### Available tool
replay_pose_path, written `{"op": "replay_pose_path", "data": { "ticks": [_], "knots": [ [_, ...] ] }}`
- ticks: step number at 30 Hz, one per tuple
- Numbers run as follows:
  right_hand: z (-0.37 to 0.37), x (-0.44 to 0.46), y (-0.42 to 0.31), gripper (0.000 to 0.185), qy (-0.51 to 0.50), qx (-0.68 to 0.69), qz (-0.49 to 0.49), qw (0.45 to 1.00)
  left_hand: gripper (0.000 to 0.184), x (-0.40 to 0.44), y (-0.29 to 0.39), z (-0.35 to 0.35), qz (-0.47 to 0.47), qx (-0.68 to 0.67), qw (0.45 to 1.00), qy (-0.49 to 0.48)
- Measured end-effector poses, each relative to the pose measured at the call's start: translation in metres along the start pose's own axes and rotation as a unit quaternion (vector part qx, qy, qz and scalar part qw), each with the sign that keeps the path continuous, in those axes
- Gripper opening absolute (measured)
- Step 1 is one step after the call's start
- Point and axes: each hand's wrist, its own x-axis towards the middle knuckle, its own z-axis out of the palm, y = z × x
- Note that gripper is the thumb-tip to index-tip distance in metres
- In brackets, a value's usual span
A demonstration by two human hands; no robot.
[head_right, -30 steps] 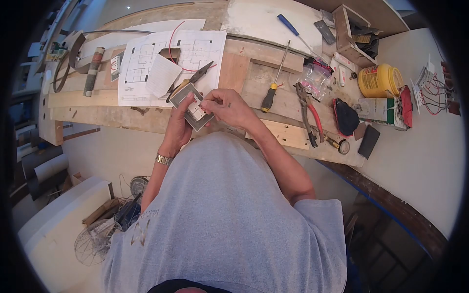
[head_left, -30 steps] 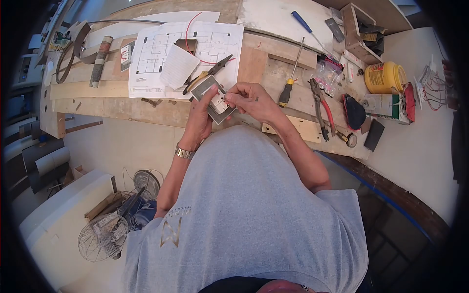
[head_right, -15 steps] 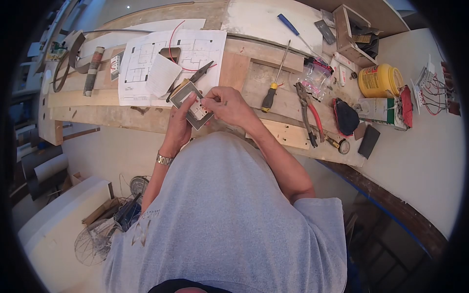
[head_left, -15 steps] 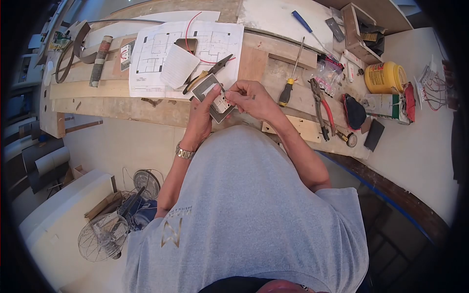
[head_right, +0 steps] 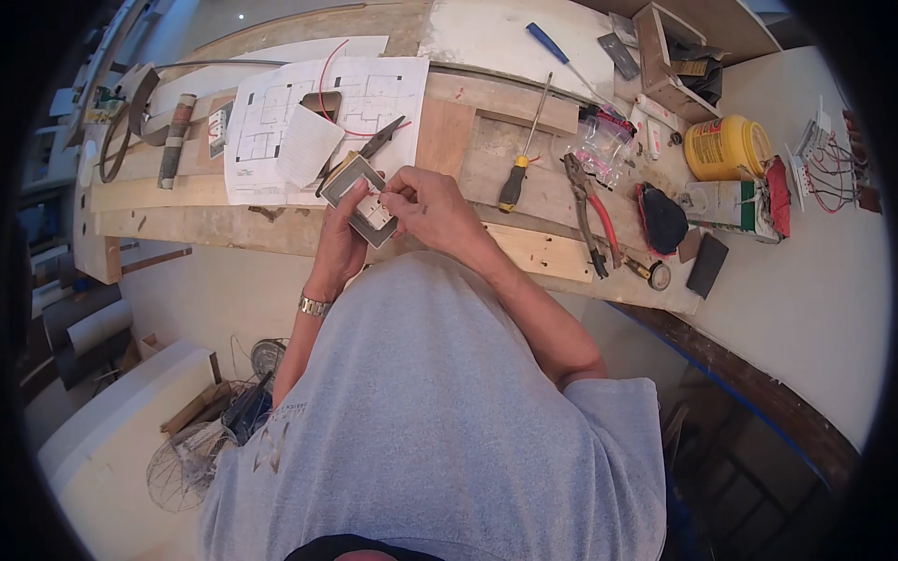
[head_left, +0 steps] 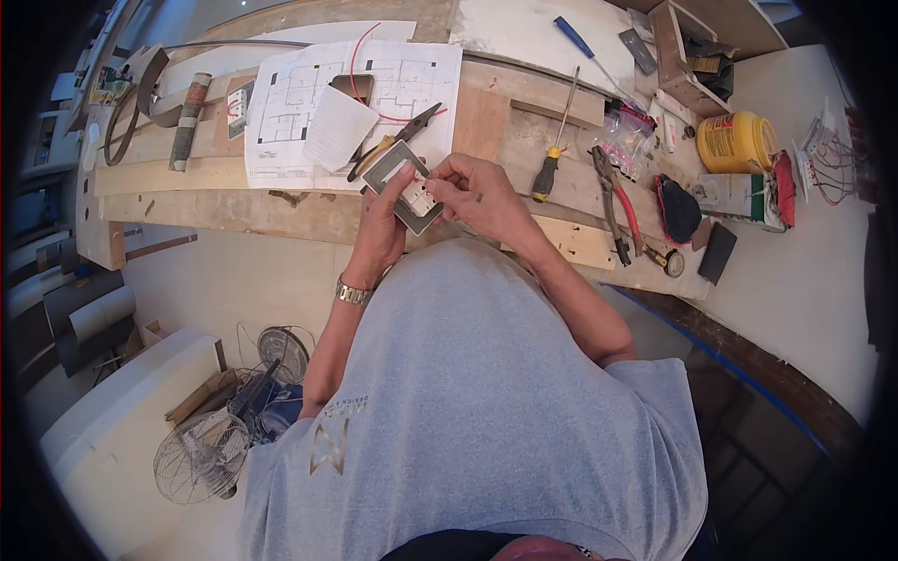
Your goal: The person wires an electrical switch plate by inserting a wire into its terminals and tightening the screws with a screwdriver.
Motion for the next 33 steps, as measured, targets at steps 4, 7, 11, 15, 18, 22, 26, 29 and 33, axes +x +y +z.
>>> {"op": "replay_pose_path", "data": {
  "ticks": [4, 7, 11, 15, 18, 22, 26, 29, 33],
  "knots": [
    [0.000, -0.006, -0.015, 0.019, 0.000, -0.008, -0.008, 1.000, 0.046, -0.002, 0.001, -0.007, -0.017, 0.000, 0.999, -0.042],
    [0.002, -0.005, -0.005, 0.019, 0.018, -0.054, -0.040, 0.998, 0.048, 0.001, -0.004, -0.013, -0.026, -0.009, 0.999, -0.038],
    [0.004, -0.008, -0.005, 0.020, 0.049, -0.087, -0.076, 0.992, 0.048, -0.001, -0.006, -0.010, -0.005, -0.012, 0.999, -0.038],
    [0.004, -0.009, -0.006, 0.019, 0.054, -0.147, -0.135, 0.978, 0.044, -0.001, -0.006, -0.006, 0.013, -0.011, 0.999, -0.035],
    [0.008, -0.011, -0.008, 0.019, 0.069, -0.223, -0.195, 0.953, 0.038, -0.001, -0.005, -0.007, 0.011, -0.009, 1.000, -0.027],
    [0.006, -0.010, -0.009, 0.021, 0.067, -0.222, -0.156, 0.960, 0.039, -0.008, 0.002, 0.000, 0.024, 0.063, 0.997, -0.031],
    [0.001, -0.008, -0.005, 0.024, 0.030, -0.110, -0.062, 0.992, 0.041, -0.008, 0.004, -0.002, 0.028, 0.092, 0.995, -0.030],
    [-0.001, -0.006, 0.000, 0.026, 0.021, -0.020, 0.015, 0.999, 0.047, -0.004, -0.001, -0.007, 0.022, 0.055, 0.998, -0.037],
    [0.001, -0.008, 0.007, 0.029, 0.040, -0.001, -0.026, 0.999, 0.055, -0.002, -0.005, -0.010, 0.024, 0.027, 0.998, -0.050]
  ]
}}
